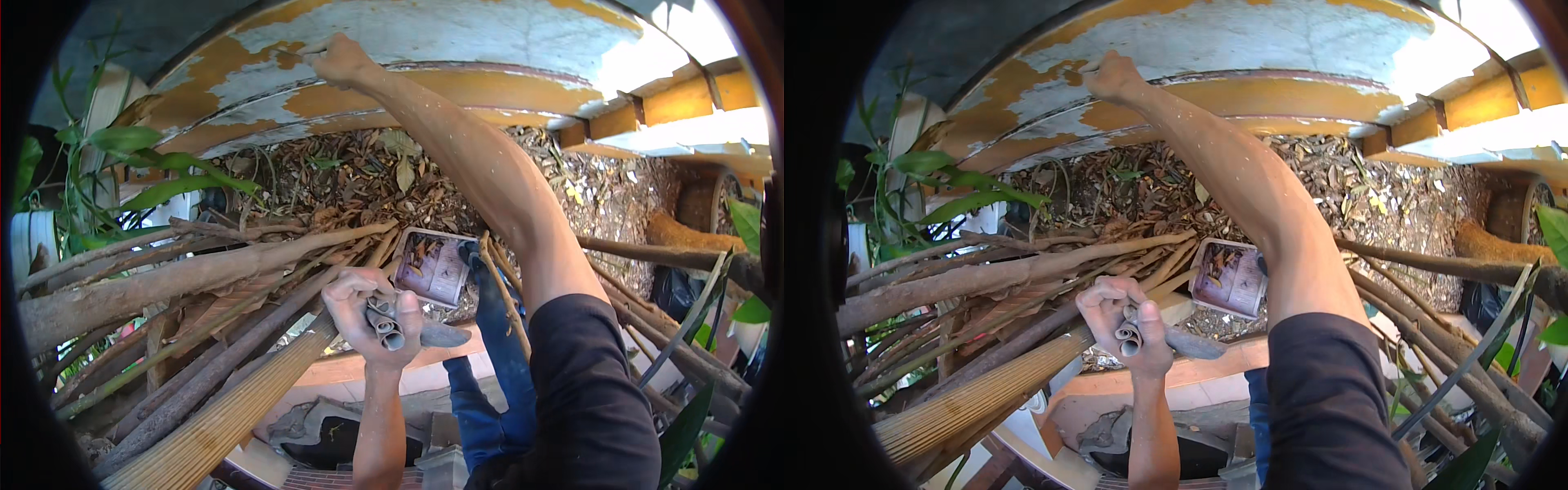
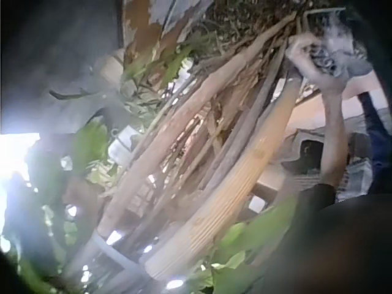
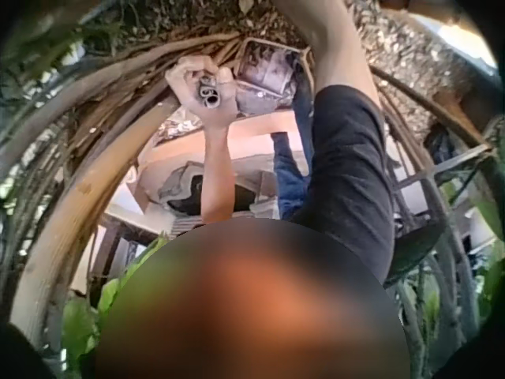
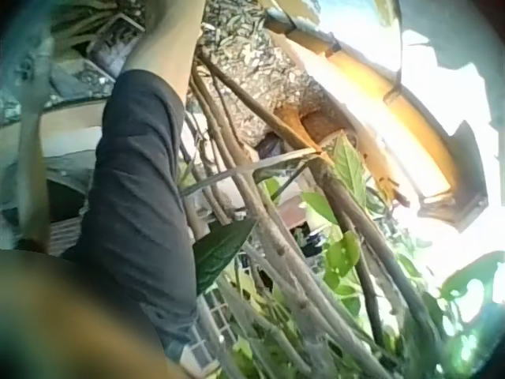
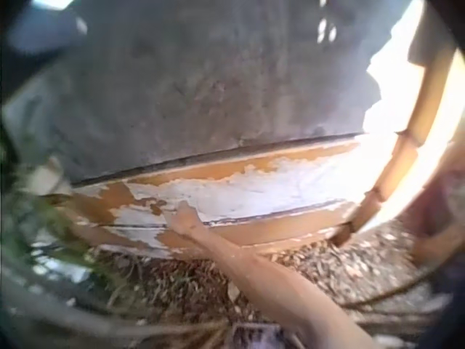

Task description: Scraping peeling paint and sanding the surface of an exterior wall.

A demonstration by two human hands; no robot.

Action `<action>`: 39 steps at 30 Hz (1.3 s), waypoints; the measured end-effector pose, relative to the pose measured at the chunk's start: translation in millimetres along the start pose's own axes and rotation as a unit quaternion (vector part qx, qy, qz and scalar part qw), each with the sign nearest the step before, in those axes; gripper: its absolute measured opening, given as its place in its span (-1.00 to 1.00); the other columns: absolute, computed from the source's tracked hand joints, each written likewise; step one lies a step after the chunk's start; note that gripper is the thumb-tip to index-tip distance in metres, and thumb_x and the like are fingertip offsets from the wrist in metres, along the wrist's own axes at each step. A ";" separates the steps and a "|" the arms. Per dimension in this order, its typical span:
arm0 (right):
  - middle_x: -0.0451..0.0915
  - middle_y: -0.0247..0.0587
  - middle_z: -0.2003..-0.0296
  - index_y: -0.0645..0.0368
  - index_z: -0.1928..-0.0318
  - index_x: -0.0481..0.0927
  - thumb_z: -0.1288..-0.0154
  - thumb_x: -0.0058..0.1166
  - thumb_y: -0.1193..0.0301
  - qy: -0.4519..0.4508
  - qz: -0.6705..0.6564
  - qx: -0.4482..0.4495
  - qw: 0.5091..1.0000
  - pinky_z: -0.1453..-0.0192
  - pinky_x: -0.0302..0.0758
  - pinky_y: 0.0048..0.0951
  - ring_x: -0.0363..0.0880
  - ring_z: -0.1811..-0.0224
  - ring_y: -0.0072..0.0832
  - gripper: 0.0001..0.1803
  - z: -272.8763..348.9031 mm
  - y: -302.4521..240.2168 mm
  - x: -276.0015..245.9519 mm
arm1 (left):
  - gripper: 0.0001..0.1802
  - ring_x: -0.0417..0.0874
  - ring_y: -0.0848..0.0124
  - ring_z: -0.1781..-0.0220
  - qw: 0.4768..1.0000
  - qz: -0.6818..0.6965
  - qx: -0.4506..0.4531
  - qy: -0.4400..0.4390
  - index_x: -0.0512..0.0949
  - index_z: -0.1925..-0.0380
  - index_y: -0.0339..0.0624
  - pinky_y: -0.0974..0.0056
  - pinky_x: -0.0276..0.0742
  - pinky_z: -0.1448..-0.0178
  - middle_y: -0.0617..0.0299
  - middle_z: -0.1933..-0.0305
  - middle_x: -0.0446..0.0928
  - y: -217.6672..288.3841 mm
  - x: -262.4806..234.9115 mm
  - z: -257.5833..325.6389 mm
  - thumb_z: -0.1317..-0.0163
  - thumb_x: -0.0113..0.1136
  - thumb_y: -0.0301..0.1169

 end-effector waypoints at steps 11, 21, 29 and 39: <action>0.65 -0.16 0.52 -0.01 -0.16 0.69 -0.35 0.18 0.06 0.056 0.076 0.054 0.994 0.52 0.48 -0.30 0.48 0.63 -0.51 -0.53 -8.7 8.2 17.4 | -0.72 0.44 0.39 0.50 0.988 -0.094 0.051 -0.110 0.41 0.47 -0.19 0.33 0.35 0.41 0.21 0.50 0.41 12.0 1.4 0.2 -0.12 0.36 -0.35; 0.61 -0.29 0.48 0.18 0.23 0.59 -0.45 0.10 0.22 0.023 -0.280 0.134 0.950 0.46 0.43 -0.50 0.54 0.50 -0.59 -0.74 196.8 -3.7 1.4 | -0.68 0.50 0.60 0.37 0.964 0.003 -0.188 -0.189 0.46 0.25 -0.25 0.39 0.43 0.27 0.29 0.38 0.54 0.1 9.7 6.5 -0.26 0.38 -0.30; 0.67 -0.15 0.07 0.25 -0.02 0.55 -0.49 0.07 0.19 -0.046 -0.404 0.105 0.907 -0.01 0.56 -0.42 0.62 0.10 -0.48 -0.64 352.4 -79.9 6.0 | -0.45 0.51 0.47 0.20 0.970 -0.058 -0.171 -0.160 0.39 0.07 -0.31 0.36 0.44 0.08 0.18 0.24 0.55 27.6 -21.2 67.4 -0.32 0.34 -0.04; 0.61 0.00 -0.09 0.17 -0.17 0.40 -0.55 -0.04 0.23 0.170 -0.417 0.116 0.885 0.09 0.65 -0.28 0.70 0.10 -0.32 -0.64 446.1 -136.6 -6.1 | -0.36 0.63 0.18 -0.09 0.969 -0.062 -0.226 -0.081 0.54 -0.04 -0.31 0.17 0.48 -0.19 -0.06 0.01 0.65 64.4 -144.7 175.2 -0.22 0.37 0.03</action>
Point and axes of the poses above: each hand's wrist, its own z-axis away from the middle knuckle, its own x-axis out of the palm, y = z × x, the point moved 8 cm from there along -z, towards the middle knuckle
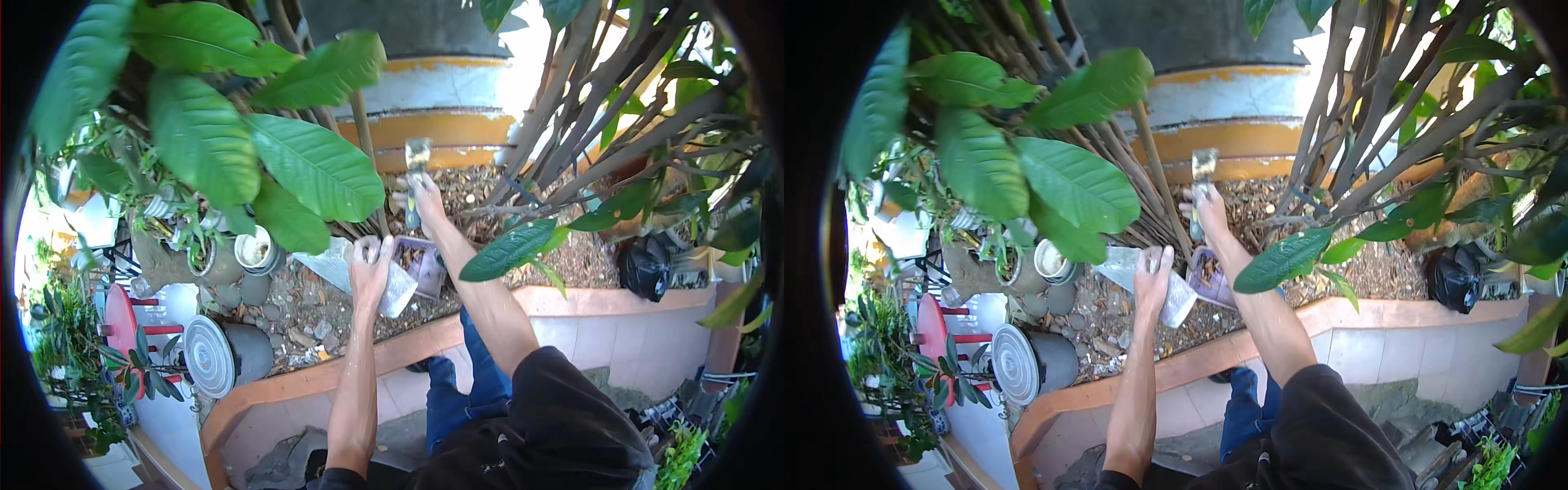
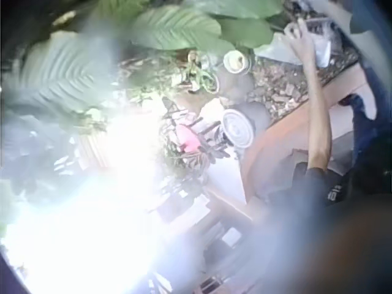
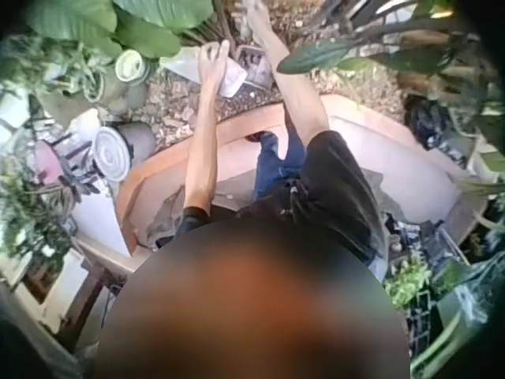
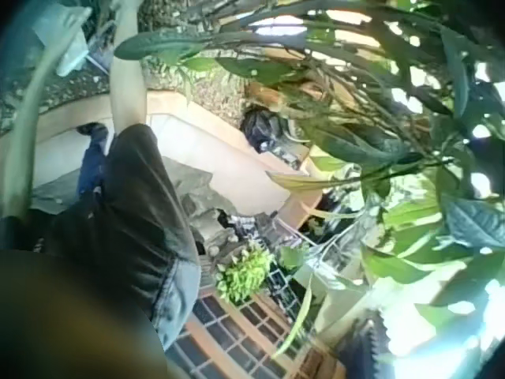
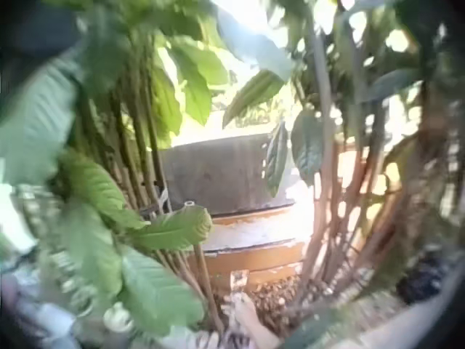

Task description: Scraping peeling paint and sanding the surface of an exterior wall.

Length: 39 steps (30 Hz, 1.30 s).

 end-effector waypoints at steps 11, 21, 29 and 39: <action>0.53 -0.26 0.18 0.23 -0.05 0.41 -0.57 -0.04 0.24 -0.143 0.219 -0.044 0.964 0.00 0.44 -0.43 0.47 0.10 -0.57 -0.70 165.6 -4.8 60.3 | -0.54 0.52 0.46 0.00 0.978 0.125 -0.062 -0.154 0.53 -0.09 -0.35 0.29 0.46 -0.06 0.21 -0.05 0.56 -20.9 -11.2 72.4 -0.25 0.22 -0.31; 0.71 0.00 0.09 0.26 -0.08 0.58 -0.37 0.17 0.24 -0.136 0.283 -0.070 0.947 -0.14 0.54 -0.26 0.69 -0.01 -0.26 -0.59 74.6 -40.5 23.4 | -0.81 0.57 0.41 0.41 0.981 0.082 -0.162 -0.067 0.50 0.18 -0.22 0.27 0.49 0.29 0.20 0.38 0.57 -67.1 -56.8 99.7 -0.30 0.08 -0.34; 0.54 0.27 -0.15 0.27 -0.33 0.33 -0.20 0.25 0.24 -0.031 0.321 -0.272 0.907 -0.32 0.44 -0.12 0.52 -0.24 0.04 -0.27 -60.1 -95.1 95.8 | -0.76 0.47 0.55 0.33 0.984 -0.004 -0.166 -0.061 0.53 0.23 -0.17 0.33 0.39 0.20 0.38 0.35 0.50 -53.4 -35.2 79.3 -0.26 0.34 -0.28; 0.55 0.23 0.00 0.30 -0.10 0.49 -0.39 0.15 0.23 -0.132 0.416 -0.241 0.867 -0.15 0.49 -0.02 0.52 -0.10 0.16 -0.56 10.5 -93.0 104.8 | -0.74 0.50 0.50 0.29 0.995 0.026 -0.091 0.017 0.60 0.20 -0.28 0.26 0.43 0.12 0.33 0.33 0.56 -17.4 -23.7 58.5 -0.22 0.34 -0.34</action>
Point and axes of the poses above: each hand's wrist, its own z-axis away from the middle knuckle, its own x-axis out of the palm, y = z × x, the point moved 8 cm from there along -z, towards the middle knuckle
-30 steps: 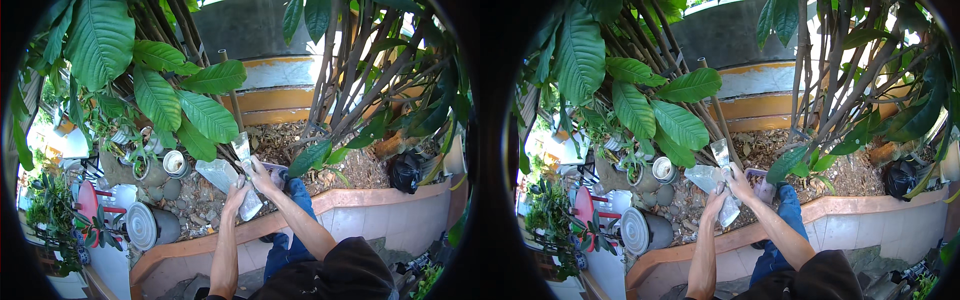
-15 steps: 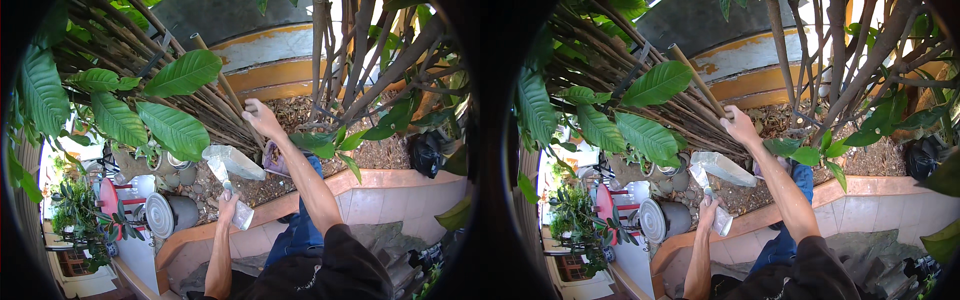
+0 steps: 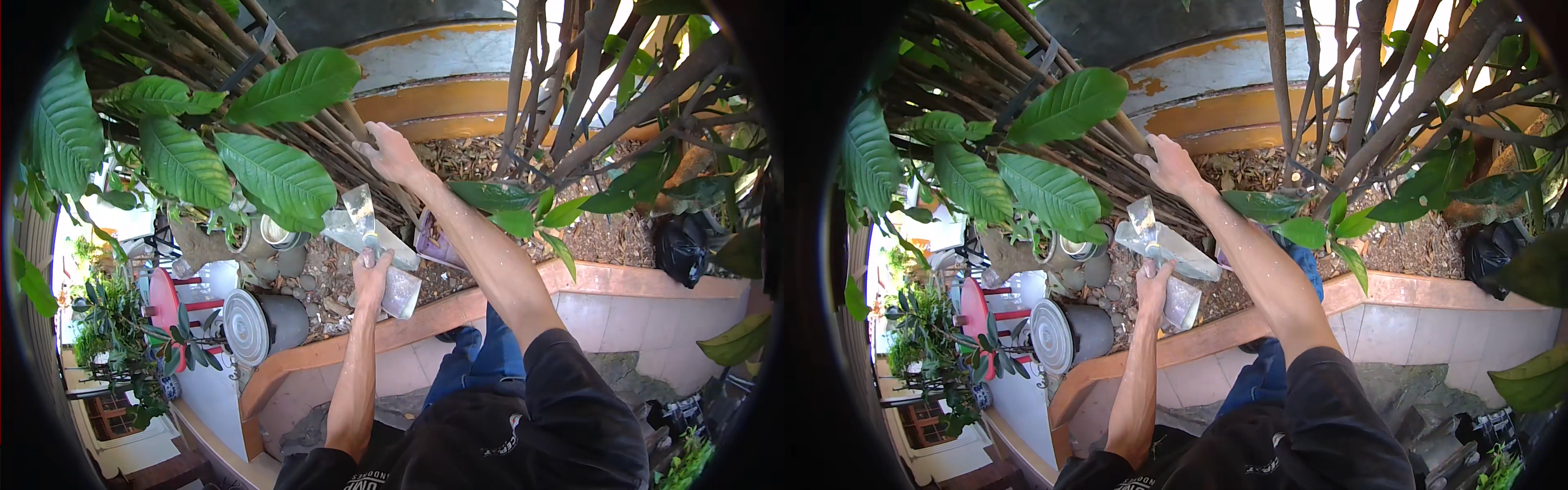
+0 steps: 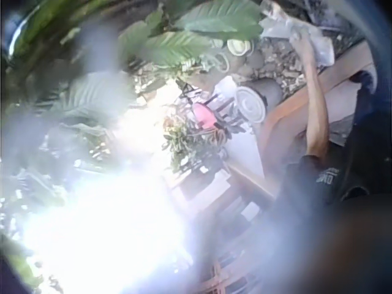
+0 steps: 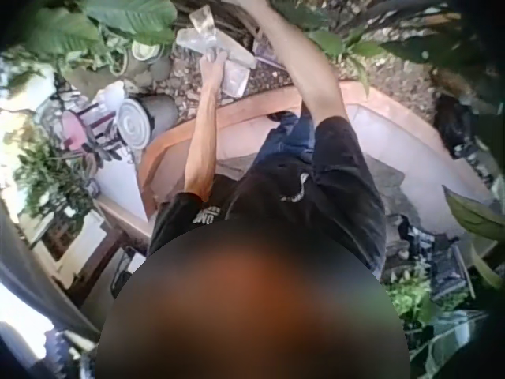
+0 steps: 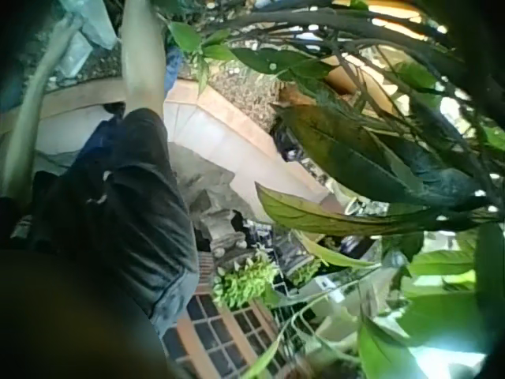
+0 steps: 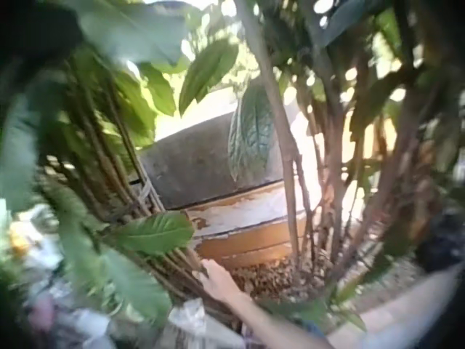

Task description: Scraping peeling paint and sanding the surface of an exterior wall.

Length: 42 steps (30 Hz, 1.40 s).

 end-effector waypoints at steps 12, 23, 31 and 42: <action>0.58 0.24 0.00 0.40 -0.19 0.44 -0.44 0.11 0.24 -0.072 0.009 -0.049 0.996 -0.18 0.47 -0.10 0.57 -0.08 0.08 -0.49 95.0 -84.7 -44.1 | -0.85 0.40 0.56 0.38 1.000 -0.025 0.008 0.004 0.56 0.37 -0.25 0.30 0.36 0.25 0.41 0.44 0.47 -44.3 -63.9 60.9 -0.17 0.29 -0.40; 0.54 -0.18 -0.05 0.19 -0.28 0.35 -0.53 0.04 0.18 -0.145 -0.177 -0.008 0.973 -0.29 0.39 -0.25 0.49 -0.18 -0.41 -0.52 126.5 -172.1 -34.4 | -0.80 0.39 0.54 0.41 0.997 0.031 -0.017 0.070 0.53 0.42 -0.22 0.26 0.35 0.28 0.38 0.47 0.47 -120.5 -124.4 109.2 -0.17 0.31 -0.34; 0.39 -0.36 0.26 0.15 0.05 0.43 -0.42 0.00 0.41 -0.094 -0.290 -0.054 0.951 0.03 0.39 -0.42 0.39 0.23 -0.55 -0.84 136.8 -218.5 8.5 | -0.77 0.39 0.54 0.40 0.988 0.088 -0.003 0.124 0.50 0.48 -0.23 0.26 0.36 0.27 0.38 0.49 0.45 -152.9 -164.4 138.2 -0.15 0.31 -0.33; 0.40 -0.41 0.37 0.20 0.11 0.45 -0.41 0.01 0.40 -0.153 -0.199 -0.066 0.966 0.19 0.36 -0.50 0.34 0.33 -0.64 -0.85 217.4 -322.0 84.7 | -0.80 0.34 0.57 0.45 0.963 0.146 -0.004 0.225 0.47 0.52 -0.24 0.26 0.30 0.36 0.41 0.54 0.36 -236.7 -228.0 216.7 -0.13 0.30 -0.42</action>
Point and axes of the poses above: each hand's wrist, its own z-axis away from the middle knuckle, its own x-axis out of the palm, y = z × x, the point moved 8 cm from there along -z, towards the middle knuckle
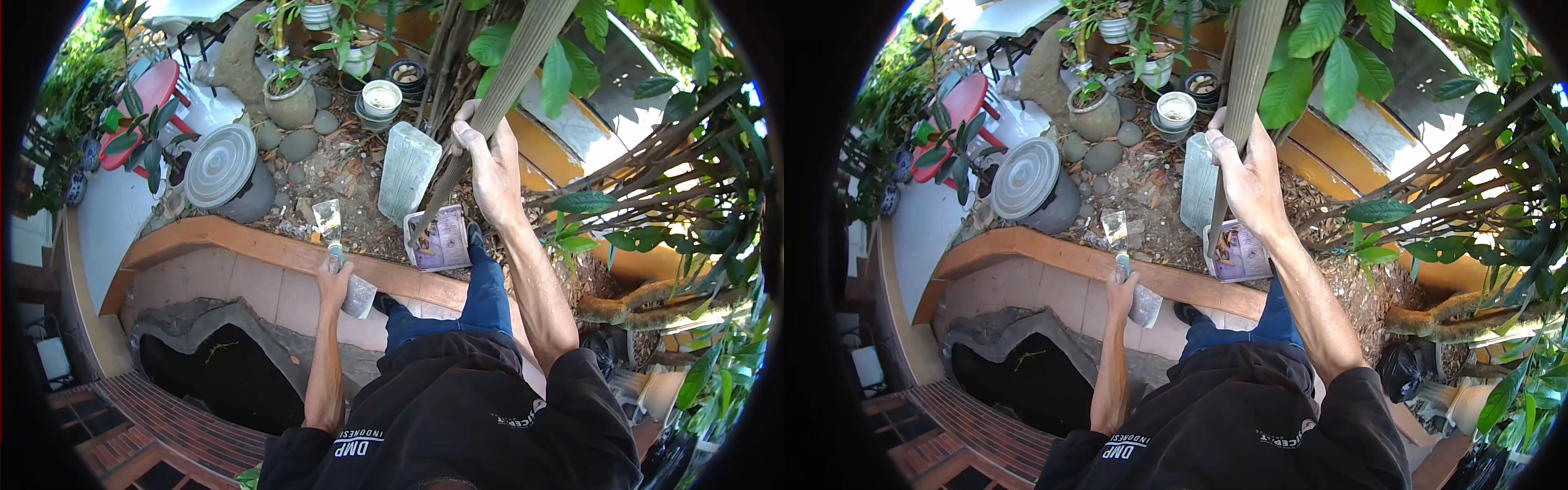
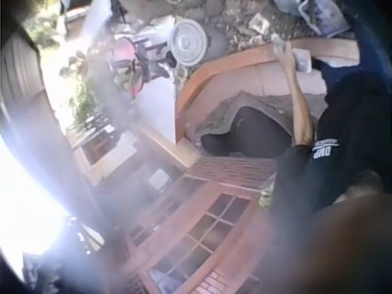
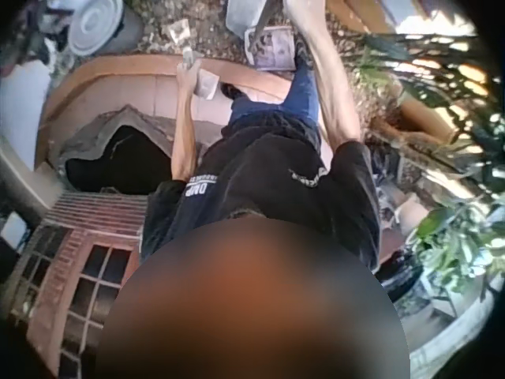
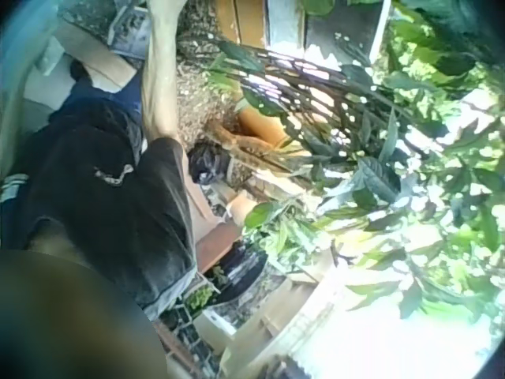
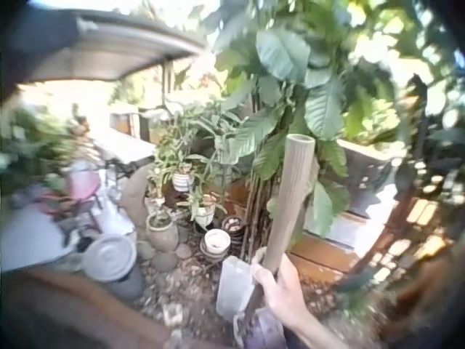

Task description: Scraping peeling paint and sanding the surface of an exterior wall.

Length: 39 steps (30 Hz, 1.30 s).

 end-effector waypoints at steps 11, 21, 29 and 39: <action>0.42 -0.39 0.42 0.19 0.15 0.44 -0.38 0.02 0.42 -0.088 -0.027 -0.123 0.988 0.33 0.34 -0.49 0.33 0.42 -0.67 -0.87 -56.2 -45.5 133.6 | -0.84 0.42 0.53 0.47 0.989 0.038 -0.056 0.132 0.54 0.46 -0.23 0.27 0.32 0.35 0.37 0.52 0.43 -58.9 -99.8 66.4 -0.15 0.29 -0.38; 0.44 -0.30 0.44 0.21 0.23 0.43 -0.25 0.04 0.49 -0.004 -0.052 -0.188 0.981 0.29 0.39 -0.38 0.42 0.40 -0.52 -0.89 -145.8 -38.6 199.7 | -0.74 0.45 0.44 0.38 0.958 0.045 -0.114 0.259 0.54 0.43 -0.33 0.19 0.37 0.25 0.31 0.46 0.46 -73.2 -134.9 100.1 -0.14 0.34 -0.33; 0.52 -0.19 0.45 0.21 0.28 0.46 -0.17 0.03 0.54 -0.009 -0.103 -0.098 0.990 0.18 0.47 -0.30 0.53 0.36 -0.38 -0.91 -190.8 16.6 283.2 | -0.80 0.36 0.53 0.42 0.974 0.082 -0.021 0.211 0.51 0.47 -0.25 0.26 0.30 0.33 0.40 0.50 0.37 13.5 -117.5 -7.0 -0.18 0.29 -0.37; 0.46 -0.30 0.36 0.21 0.20 0.45 -0.18 0.01 0.54 -0.074 -0.162 -0.100 0.979 0.17 0.41 -0.43 0.42 0.32 -0.54 -0.85 -272.0 97.2 355.9 | -0.53 0.59 0.44 -0.04 0.982 0.066 0.088 0.155 0.58 -0.09 -0.42 0.33 0.47 -0.17 0.14 -0.08 0.65 157.3 -133.5 -251.0 -0.18 0.37 -0.46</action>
Point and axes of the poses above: each hand's wrist, its own z-axis away from the middle knuckle, its own x-axis out of the palm, y = z × x, the point moved 8 cm from there along -z, towards the middle knuckle
